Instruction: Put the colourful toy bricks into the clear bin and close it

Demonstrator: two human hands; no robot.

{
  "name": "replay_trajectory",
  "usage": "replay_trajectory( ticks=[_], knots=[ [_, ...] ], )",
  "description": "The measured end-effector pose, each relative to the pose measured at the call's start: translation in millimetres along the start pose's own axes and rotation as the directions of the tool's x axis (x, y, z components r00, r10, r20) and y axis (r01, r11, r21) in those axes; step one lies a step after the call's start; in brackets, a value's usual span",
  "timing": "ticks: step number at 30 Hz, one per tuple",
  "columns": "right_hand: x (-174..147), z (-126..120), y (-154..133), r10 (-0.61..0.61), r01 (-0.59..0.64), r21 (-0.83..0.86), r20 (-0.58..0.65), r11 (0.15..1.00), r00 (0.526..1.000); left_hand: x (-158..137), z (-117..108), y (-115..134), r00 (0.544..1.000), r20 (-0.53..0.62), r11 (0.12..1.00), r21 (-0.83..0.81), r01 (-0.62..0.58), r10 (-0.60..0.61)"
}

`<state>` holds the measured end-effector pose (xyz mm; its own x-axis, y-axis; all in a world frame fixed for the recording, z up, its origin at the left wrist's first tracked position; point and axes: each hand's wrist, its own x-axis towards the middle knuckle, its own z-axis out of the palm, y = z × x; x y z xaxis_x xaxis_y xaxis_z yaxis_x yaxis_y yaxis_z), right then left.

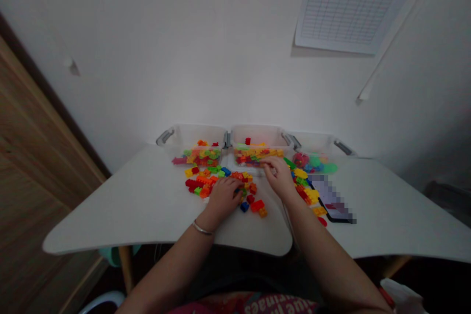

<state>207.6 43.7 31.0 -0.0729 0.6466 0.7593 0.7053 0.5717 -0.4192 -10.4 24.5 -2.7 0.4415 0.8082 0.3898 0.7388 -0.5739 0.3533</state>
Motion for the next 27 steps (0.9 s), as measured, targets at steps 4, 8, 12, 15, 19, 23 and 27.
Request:
replay_trajectory(
  ticks=[4, 8, 12, 15, 19, 23, 27],
  knots=[
    [-22.6, 10.8, 9.1, 0.076, -0.091, 0.059, 0.224, 0.994, 0.972, 0.2, -0.3, 0.8, 1.0, -0.01, 1.0, 0.002, -0.004, 0.004],
    [-30.8, 16.9, 15.0, 0.177, -0.207, 0.05, 0.35, 0.977, 0.92, 0.3, -0.8, 1.8, 1.0, -0.009, 1.0, 0.004, 0.0, 0.0],
    [-36.2, 22.1, 17.0, 0.26, -0.301, 0.045, 0.394, 0.953, 0.882, 0.4, 0.5, 0.7, 1.0, -0.009, 1.0, -0.004, -0.002, 0.002],
    [-41.0, 25.2, 18.2, 0.26, -0.315, 0.076, 0.404, 0.946, 0.877, 0.2, 1.6, -0.3, 1.0, -0.016, 1.0, 0.0, -0.004, 0.004],
    [-43.5, 25.5, 18.8, 0.256, -0.314, 0.072, 0.423, 0.947, 0.869, 0.2, 1.4, -0.3, 1.0, -0.018, 1.0, 0.002, -0.007, 0.007],
    [-42.8, 24.0, 18.5, 0.233, -0.275, 0.036, 0.439, 0.961, 0.868, 0.7, 1.5, -0.4, 1.0, -0.012, 1.0, 0.004, -0.009, 0.009],
    [-42.5, 24.0, 18.5, 0.233, -0.272, 0.033, 0.425, 0.962, 0.875, 1.1, 1.8, 0.0, 1.0, -0.009, 1.0, 0.002, 0.002, -0.002]
  ],
)
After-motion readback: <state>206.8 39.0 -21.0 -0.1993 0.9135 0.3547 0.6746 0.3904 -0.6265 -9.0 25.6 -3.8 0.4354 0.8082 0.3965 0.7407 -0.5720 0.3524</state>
